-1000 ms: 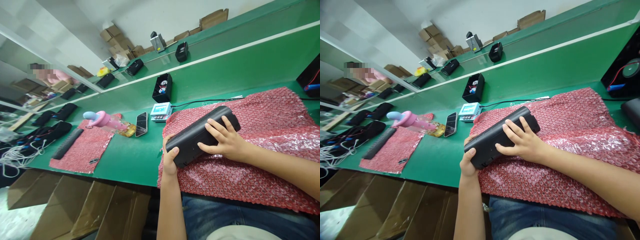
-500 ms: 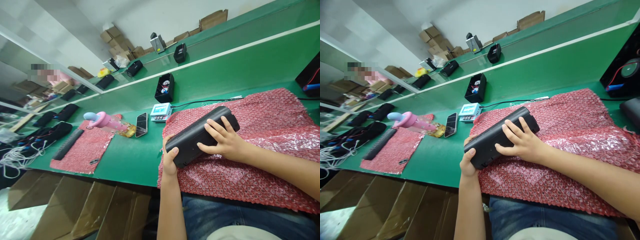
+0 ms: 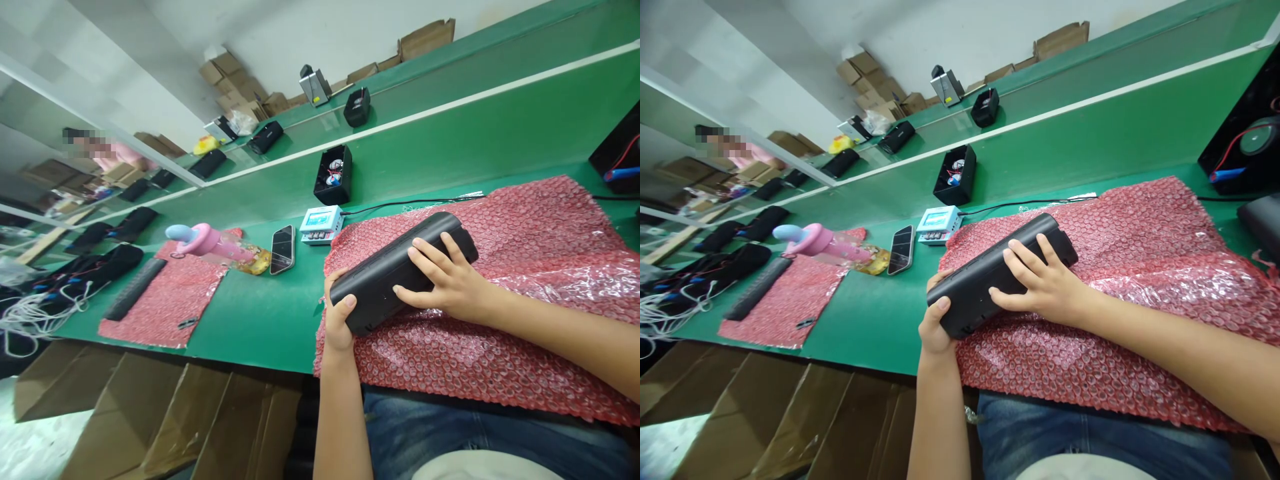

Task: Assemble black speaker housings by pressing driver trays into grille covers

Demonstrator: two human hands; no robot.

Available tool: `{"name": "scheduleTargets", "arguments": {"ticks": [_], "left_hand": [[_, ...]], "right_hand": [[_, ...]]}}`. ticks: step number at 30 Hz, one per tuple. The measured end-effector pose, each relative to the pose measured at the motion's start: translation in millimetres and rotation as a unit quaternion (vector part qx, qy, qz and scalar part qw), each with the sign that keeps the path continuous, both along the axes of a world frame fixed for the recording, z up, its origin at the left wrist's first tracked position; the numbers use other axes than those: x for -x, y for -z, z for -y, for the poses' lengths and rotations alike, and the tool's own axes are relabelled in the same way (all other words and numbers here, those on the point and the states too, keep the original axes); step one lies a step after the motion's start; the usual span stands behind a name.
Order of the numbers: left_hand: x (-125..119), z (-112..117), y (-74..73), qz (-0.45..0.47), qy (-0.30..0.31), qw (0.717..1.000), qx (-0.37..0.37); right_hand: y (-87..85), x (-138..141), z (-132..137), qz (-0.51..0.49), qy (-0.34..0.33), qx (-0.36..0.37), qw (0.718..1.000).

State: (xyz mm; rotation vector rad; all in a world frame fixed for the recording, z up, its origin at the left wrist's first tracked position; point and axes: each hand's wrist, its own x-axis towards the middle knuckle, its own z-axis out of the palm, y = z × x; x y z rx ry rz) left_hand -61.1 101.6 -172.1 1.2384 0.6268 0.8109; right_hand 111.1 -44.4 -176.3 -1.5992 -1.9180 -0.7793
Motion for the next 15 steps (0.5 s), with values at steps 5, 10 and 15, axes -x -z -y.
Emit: {"name": "scheduleTargets", "arguments": {"ticks": [5,10,15], "left_hand": [[-0.1,-0.5,0.5,-0.002,-0.001,1.0,-0.001],[-0.3,-0.3,-0.3,-0.001,0.0,1.0,-0.002],[-0.5,0.2,-1.1,0.004,0.003,1.0,-0.002]], "right_hand": [[-0.3,-0.4,0.2,0.003,-0.001,0.0,1.0],[0.8,-0.7,0.3,-0.001,-0.001,0.0,1.0],[0.3,0.2,0.1,-0.003,0.001,-0.002,1.0]]}}
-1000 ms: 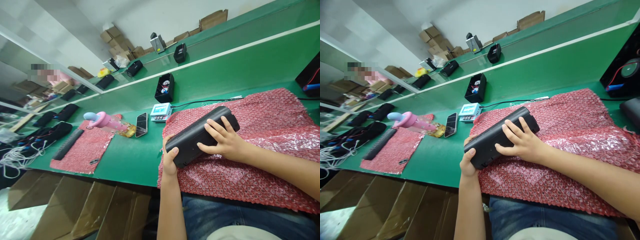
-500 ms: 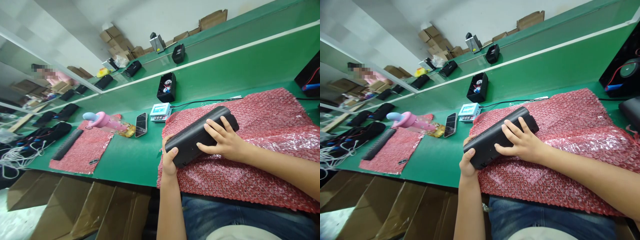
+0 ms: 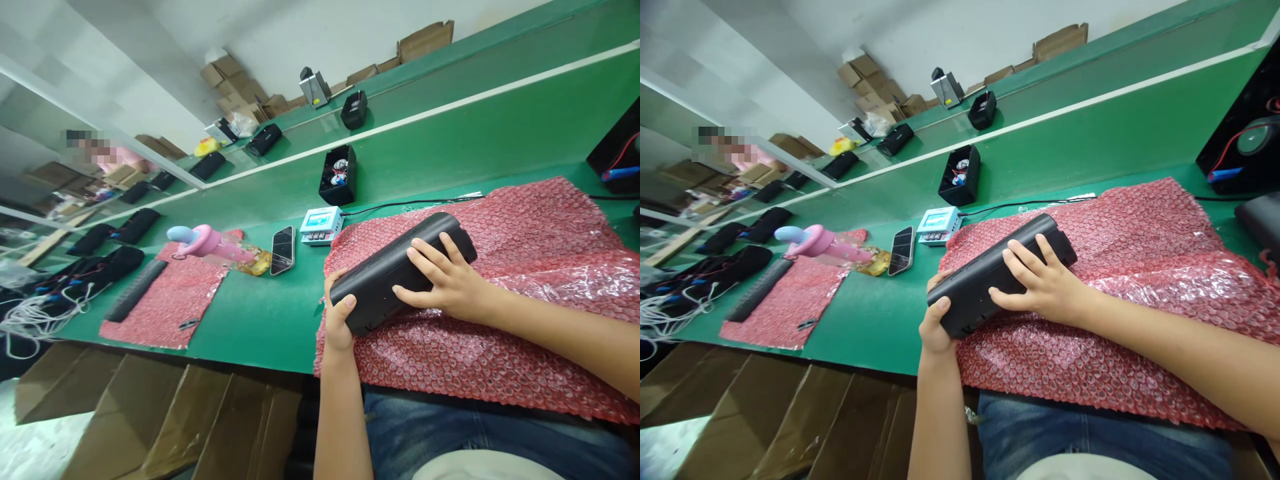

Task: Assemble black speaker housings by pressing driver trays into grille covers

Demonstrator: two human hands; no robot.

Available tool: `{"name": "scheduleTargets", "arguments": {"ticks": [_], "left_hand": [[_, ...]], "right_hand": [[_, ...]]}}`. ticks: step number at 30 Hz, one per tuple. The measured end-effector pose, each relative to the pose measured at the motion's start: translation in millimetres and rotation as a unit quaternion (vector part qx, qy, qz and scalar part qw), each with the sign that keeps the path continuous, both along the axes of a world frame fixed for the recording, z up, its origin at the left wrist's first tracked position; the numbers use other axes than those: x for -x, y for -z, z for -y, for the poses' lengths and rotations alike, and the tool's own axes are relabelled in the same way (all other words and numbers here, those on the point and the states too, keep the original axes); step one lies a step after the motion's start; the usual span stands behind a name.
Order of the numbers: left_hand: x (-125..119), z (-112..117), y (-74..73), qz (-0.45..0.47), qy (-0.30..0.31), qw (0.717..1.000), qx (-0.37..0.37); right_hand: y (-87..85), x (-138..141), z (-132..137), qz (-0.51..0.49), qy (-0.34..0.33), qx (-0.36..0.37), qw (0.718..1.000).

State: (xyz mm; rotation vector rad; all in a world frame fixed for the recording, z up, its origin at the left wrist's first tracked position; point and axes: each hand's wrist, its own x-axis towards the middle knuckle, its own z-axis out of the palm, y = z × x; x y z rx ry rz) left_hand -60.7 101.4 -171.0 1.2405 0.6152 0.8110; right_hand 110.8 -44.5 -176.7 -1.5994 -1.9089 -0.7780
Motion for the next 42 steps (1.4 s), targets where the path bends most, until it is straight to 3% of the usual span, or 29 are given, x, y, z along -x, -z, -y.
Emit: {"name": "scheduleTargets", "arguments": {"ticks": [10,20,42], "left_hand": [[3,3,4.0,0.002,0.002,1.0,-0.028],[2,2,2.8,0.006,0.008,1.0,-0.009],[4,3,7.0,0.003,0.003,1.0,-0.017]], "right_hand": [[6.3,-12,2,0.035,-0.025,-0.054,0.998],[2.8,-14,1,0.03,-0.029,-0.032,0.999],[1.1,-20,2,0.002,-0.07,-0.092,0.993]]}}
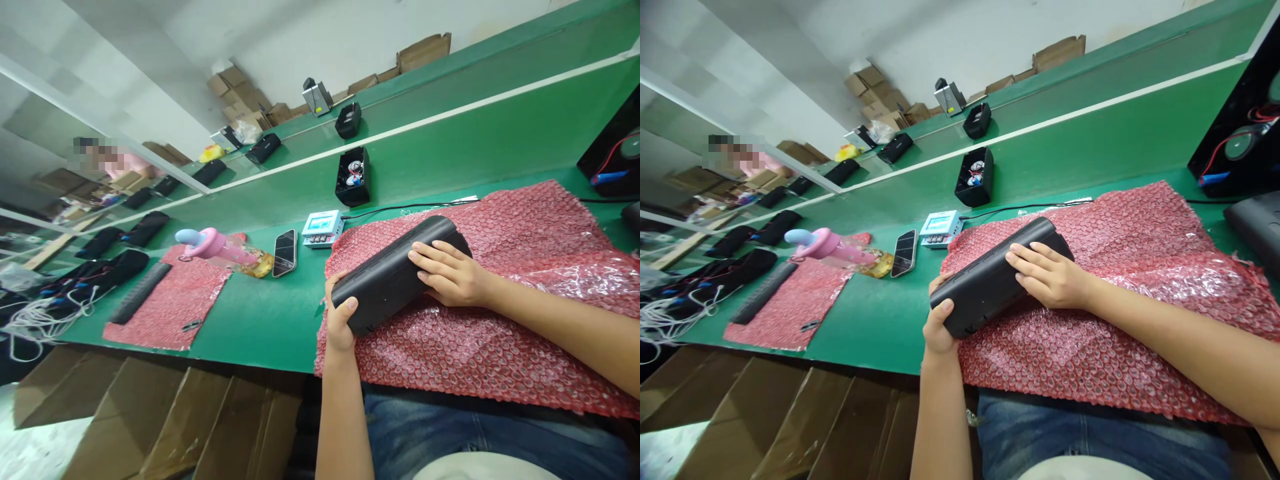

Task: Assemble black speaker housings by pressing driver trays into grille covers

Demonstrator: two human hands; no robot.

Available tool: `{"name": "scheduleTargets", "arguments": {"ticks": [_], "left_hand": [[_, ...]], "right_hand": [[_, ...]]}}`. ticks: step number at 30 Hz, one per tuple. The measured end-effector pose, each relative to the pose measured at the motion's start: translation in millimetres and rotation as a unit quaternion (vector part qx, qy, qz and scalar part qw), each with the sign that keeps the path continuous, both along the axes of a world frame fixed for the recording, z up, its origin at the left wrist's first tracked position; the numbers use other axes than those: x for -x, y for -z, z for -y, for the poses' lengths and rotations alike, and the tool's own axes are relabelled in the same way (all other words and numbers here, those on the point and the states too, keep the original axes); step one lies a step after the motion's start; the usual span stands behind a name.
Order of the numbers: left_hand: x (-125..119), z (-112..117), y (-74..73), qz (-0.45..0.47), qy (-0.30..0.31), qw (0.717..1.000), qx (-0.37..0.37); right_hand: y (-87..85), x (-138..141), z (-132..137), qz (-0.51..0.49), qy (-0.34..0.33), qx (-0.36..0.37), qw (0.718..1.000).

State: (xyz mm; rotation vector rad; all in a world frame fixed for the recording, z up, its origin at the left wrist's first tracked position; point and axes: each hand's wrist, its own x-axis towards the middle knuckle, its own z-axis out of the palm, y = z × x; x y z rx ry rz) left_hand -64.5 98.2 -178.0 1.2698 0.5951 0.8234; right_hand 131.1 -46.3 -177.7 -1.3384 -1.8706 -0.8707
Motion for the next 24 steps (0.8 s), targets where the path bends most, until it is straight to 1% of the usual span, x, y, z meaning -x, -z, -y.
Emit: {"name": "scheduleTargets", "arguments": {"ticks": [4,7,12,16,18,20,22,24], "left_hand": [[-2,0,-3.4,-0.004,-0.008,1.0,-0.004],[-4,1,-6.1,0.0,-0.011,1.0,0.007],[-1,-1,-2.2,-0.005,-0.007,1.0,0.003],[5,1,3.3,-0.009,0.006,0.999,-0.039],[7,5,3.4,-0.014,0.013,0.998,-0.059],[8,10,1.6,-0.025,0.019,0.997,-0.075],[11,12,-0.9,-0.025,0.024,0.997,-0.064],[21,10,-1.5,-0.003,0.006,1.0,-0.02]], "right_hand": [[-5.7,3,-1,-0.001,0.005,0.005,1.0],[-6.3,4,-1,-0.008,0.019,0.022,1.0],[-6.1,2,0,-0.004,0.04,0.049,0.998],[-20.7,3,-2,0.063,0.058,0.105,0.991],[-29.5,4,-5,0.088,0.068,0.146,0.983],[-34.4,3,-9,0.108,0.064,0.182,0.975],[-34.8,-2,-12,0.13,0.044,0.196,0.971],[-34.8,-14,-13,0.142,0.025,0.159,0.977]]}}
